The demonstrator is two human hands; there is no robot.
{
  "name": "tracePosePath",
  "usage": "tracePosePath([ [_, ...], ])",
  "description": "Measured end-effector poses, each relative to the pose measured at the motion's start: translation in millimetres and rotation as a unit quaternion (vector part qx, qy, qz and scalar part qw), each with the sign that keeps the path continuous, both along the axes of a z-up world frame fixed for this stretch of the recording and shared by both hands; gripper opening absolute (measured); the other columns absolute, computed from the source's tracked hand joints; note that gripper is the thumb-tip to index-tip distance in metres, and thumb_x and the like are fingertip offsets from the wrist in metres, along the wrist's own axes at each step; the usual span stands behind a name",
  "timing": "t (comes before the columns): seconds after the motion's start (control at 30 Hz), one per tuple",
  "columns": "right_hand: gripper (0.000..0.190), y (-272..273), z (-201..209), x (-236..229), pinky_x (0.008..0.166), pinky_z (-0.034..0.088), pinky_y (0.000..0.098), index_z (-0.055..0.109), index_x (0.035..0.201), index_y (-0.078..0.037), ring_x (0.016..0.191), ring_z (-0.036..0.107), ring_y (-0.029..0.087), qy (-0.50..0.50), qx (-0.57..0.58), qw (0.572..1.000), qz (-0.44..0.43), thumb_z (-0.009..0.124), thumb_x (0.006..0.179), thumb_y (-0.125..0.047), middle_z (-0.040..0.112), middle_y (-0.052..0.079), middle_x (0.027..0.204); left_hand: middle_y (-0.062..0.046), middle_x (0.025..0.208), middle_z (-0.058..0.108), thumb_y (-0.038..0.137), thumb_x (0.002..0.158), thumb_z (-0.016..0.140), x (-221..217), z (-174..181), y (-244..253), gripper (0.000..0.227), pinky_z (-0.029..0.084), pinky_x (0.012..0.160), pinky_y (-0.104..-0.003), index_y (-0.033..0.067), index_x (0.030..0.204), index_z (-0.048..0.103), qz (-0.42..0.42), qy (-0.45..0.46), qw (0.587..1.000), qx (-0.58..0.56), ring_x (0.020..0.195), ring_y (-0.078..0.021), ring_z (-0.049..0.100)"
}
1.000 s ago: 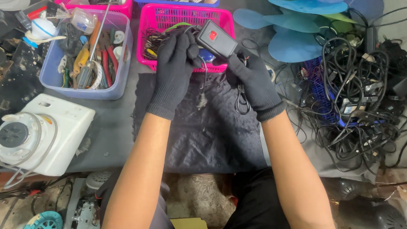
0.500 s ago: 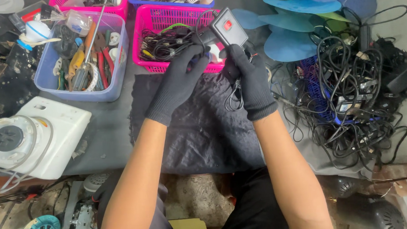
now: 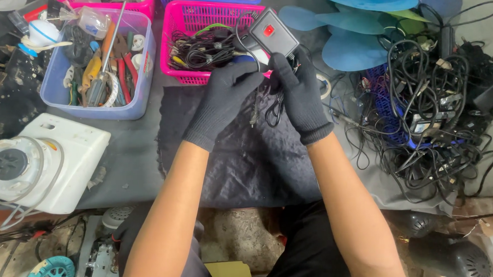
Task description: Wrapping white tape around a power cord near the plug for repair and insulation
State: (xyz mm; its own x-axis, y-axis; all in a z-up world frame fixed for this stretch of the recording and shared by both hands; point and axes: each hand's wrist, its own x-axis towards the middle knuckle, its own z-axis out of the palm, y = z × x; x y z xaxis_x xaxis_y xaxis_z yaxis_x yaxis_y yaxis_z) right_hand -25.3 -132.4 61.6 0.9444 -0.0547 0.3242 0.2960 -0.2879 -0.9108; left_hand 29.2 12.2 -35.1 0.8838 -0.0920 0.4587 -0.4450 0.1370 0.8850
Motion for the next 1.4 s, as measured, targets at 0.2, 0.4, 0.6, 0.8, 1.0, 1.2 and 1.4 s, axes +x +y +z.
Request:
tracePosePath([
  [0.2,0.046,4,-9,-1,0.116,0.037,0.0559,0.053,0.133,0.006,0.128,0.056,0.034,-0.007,-0.016,1.0,0.006,0.064,0.108,-0.031,0.061,0.027,0.13,-0.007,0.093,0.076,0.01,0.089,0.082,-19,27,2,0.009,0.057,0.092,-0.035,0.0093,0.097,0.08,0.0,0.045,0.999,0.002,0.095,-0.0098,0.066],
  [0.4,0.047,-18,-55,24,0.11,0.046,0.0391,0.055,0.136,-0.009,0.119,0.057,0.017,0.008,0.113,0.987,0.114,0.07,0.092,-0.012,0.062,0.004,0.127,-0.004,0.091,0.074,0.005,0.087,0.081,-8,8,5,0.009,0.056,0.093,-0.035,0.0102,0.094,0.079,-0.009,0.07,0.997,-0.009,0.092,-0.0117,0.066],
  [0.6,0.043,-12,-25,9,0.078,0.062,0.0293,0.05,0.145,-0.001,0.097,0.069,0.02,0.045,0.106,0.985,0.125,0.059,0.104,-0.009,0.062,0.013,0.109,-0.007,0.087,0.075,0.01,0.093,0.077,10,-9,2,0.003,0.057,0.087,-0.035,0.0084,0.095,0.078,0.019,0.005,1.0,0.023,0.09,-0.0119,0.067],
  [0.8,0.054,-20,-26,13,0.066,0.055,0.0255,0.047,0.152,-0.004,0.071,0.062,0.01,0.017,-0.035,0.992,0.12,0.06,0.105,-0.027,0.067,0.006,0.095,0.007,0.072,0.044,0.014,0.1,0.063,-26,50,12,0.027,0.033,0.067,-0.025,0.012,0.074,0.054,0.002,-0.035,0.997,0.062,0.074,-0.005,0.037],
  [1.0,0.068,-22,-12,6,0.072,0.049,0.0259,0.027,0.165,-0.013,0.078,0.057,0.012,0.08,0.014,0.985,0.15,0.056,0.104,-0.019,0.055,0.003,0.088,0.007,0.073,0.029,0.013,0.101,0.062,-28,52,9,0.039,0.025,0.065,-0.027,0.0165,0.072,0.037,0.002,-0.03,0.999,0.04,0.073,-0.0069,0.028],
  [1.2,0.076,-23,-17,6,0.073,0.044,0.0218,0.029,0.164,-0.012,0.079,0.049,0.007,0.073,0.026,0.983,0.168,0.067,0.099,-0.012,0.055,-0.004,0.094,0.009,0.074,0.036,0.011,0.1,0.063,-25,48,9,0.035,0.029,0.066,-0.026,0.0164,0.073,0.043,0.008,-0.038,0.998,0.039,0.075,-0.0055,0.032],
  [1.4,0.083,-15,-5,1,0.066,0.043,0.019,0.035,0.161,-0.005,0.073,0.051,0.005,0.098,0.052,0.982,0.153,0.072,0.087,-0.003,0.058,-0.002,0.087,0.007,0.073,0.033,0.015,0.1,0.064,-32,61,13,0.038,0.029,0.066,-0.028,0.0158,0.071,0.039,0.02,-0.036,0.997,0.068,0.074,-0.0069,0.031],
])
